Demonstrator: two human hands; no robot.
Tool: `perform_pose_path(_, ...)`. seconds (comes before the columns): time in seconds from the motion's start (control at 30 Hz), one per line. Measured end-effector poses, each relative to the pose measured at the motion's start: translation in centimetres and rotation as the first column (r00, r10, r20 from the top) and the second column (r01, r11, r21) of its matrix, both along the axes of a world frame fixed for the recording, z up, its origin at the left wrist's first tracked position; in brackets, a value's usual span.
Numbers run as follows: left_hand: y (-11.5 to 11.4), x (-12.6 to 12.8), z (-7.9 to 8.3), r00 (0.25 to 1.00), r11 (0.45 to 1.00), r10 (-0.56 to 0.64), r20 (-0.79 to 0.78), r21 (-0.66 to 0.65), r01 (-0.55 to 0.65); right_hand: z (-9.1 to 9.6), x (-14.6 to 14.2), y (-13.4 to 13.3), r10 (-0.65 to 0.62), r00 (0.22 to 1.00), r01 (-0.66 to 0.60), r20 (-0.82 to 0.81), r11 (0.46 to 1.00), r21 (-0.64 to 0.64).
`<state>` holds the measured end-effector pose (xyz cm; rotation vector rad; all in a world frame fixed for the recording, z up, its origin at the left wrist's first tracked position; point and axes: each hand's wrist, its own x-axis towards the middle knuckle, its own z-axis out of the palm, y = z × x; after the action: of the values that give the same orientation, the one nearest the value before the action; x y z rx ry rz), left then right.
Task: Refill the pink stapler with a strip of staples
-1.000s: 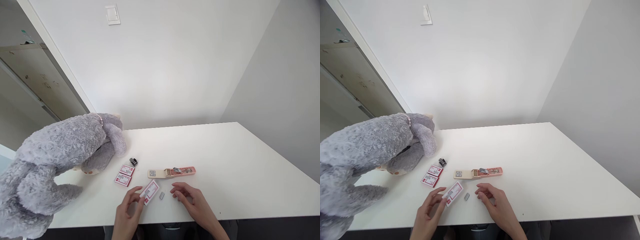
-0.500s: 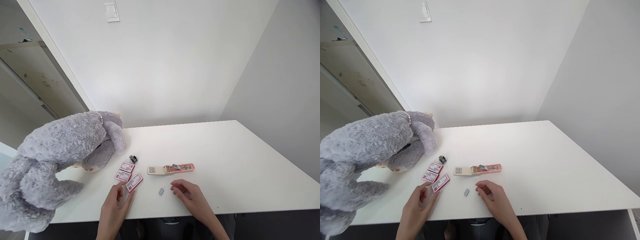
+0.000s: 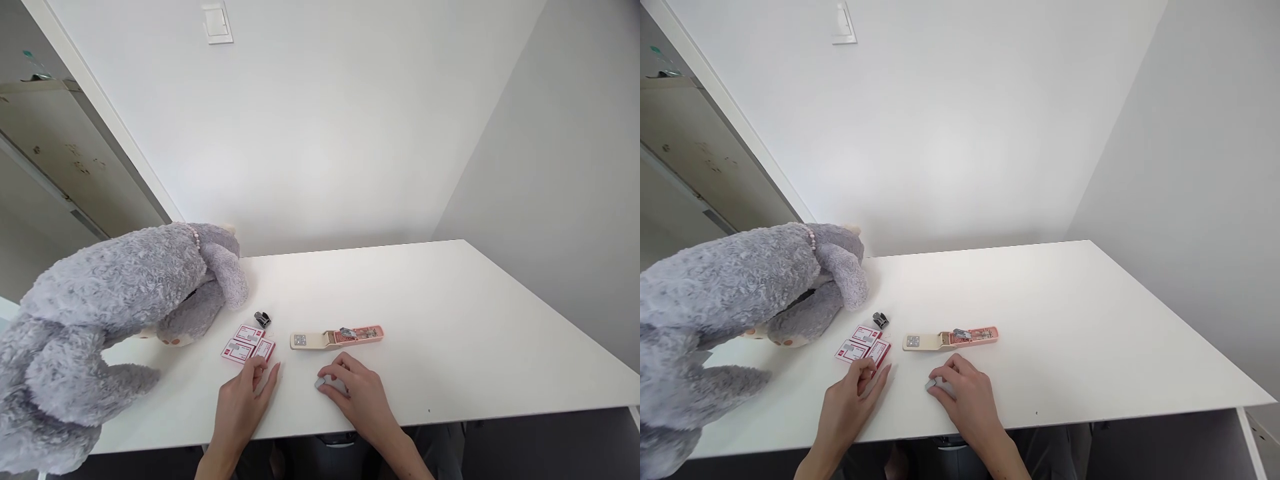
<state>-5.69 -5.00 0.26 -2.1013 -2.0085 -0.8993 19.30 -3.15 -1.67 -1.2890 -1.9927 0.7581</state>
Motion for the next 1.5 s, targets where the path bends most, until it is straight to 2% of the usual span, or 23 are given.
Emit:
perform_pose_path(0.13, 0.2, 1.9, 0.4, 0.987, 0.979, -0.158, -0.006, 0.129, 0.158, -0.1, 0.2, 0.0, 0.011, 1.0, -0.011, -0.013, 1.0, 0.008)
perform_pose_path(0.23, 0.6, 3.5, 0.8, 0.976, 0.952, -0.209, -0.067, 0.213, 0.218, 0.1, 0.4, -0.1, 0.015, 0.998, -0.016, -0.069, 1.0, -0.007)
perform_pose_path(0.4, 1.4, 4.6, 0.6, 0.936, 0.945, -0.316, -0.158, 0.032, 0.324, 0.6, 0.7, -0.5, -0.032, 0.966, 0.006, -0.257, 0.995, -0.1)
perform_pose_path(0.5, 1.7, 4.5, 0.2, 0.932, 0.945, -0.328, -0.154, -0.055, 0.323, 0.8, 1.1, -0.2, -0.05, 0.946, 0.012, -0.319, 0.992, -0.123)
perform_pose_path(0.6, 1.8, 4.5, 0.0, 0.935, 0.945, -0.325, -0.146, -0.085, 0.315, 1.1, 2.1, 0.9, -0.058, 0.945, 0.047, -0.321, 0.998, -0.039)
perform_pose_path(0.7, 1.8, 4.5, 0.0, 0.938, 0.947, -0.318, -0.141, -0.105, 0.305, 1.4, 3.5, 2.7, -0.138, 0.937, 0.172, -0.322, 0.982, 0.08)
perform_pose_path(0.9, 1.9, 4.3, -0.5, 0.937, 0.939, -0.32, -0.139, -0.181, 0.294, 0.9, 4.8, 4.9, -0.257, 0.913, 0.309, -0.318, 0.942, 0.127)
perform_pose_path(1.07, 2.0, 4.1, -1.0, 0.933, 0.921, -0.341, -0.117, -0.241, 0.307, 0.5, 4.4, 4.6, -0.223, 0.938, 0.294, -0.265, 0.917, 0.268)
perform_pose_path(1.23, 2.1, 4.0, -1.1, 0.923, 0.917, -0.364, -0.122, -0.223, 0.332, 0.0, 4.3, 4.7, -0.178, 0.956, 0.257, -0.232, 0.89, 0.376)
perform_pose_path(1.5, 2.2, 3.9, -1.0, 0.894, 0.894, -0.414, -0.169, -0.258, 0.366, -0.2, 4.5, 4.7, -0.192, 0.959, 0.264, -0.209, 0.872, 0.412)
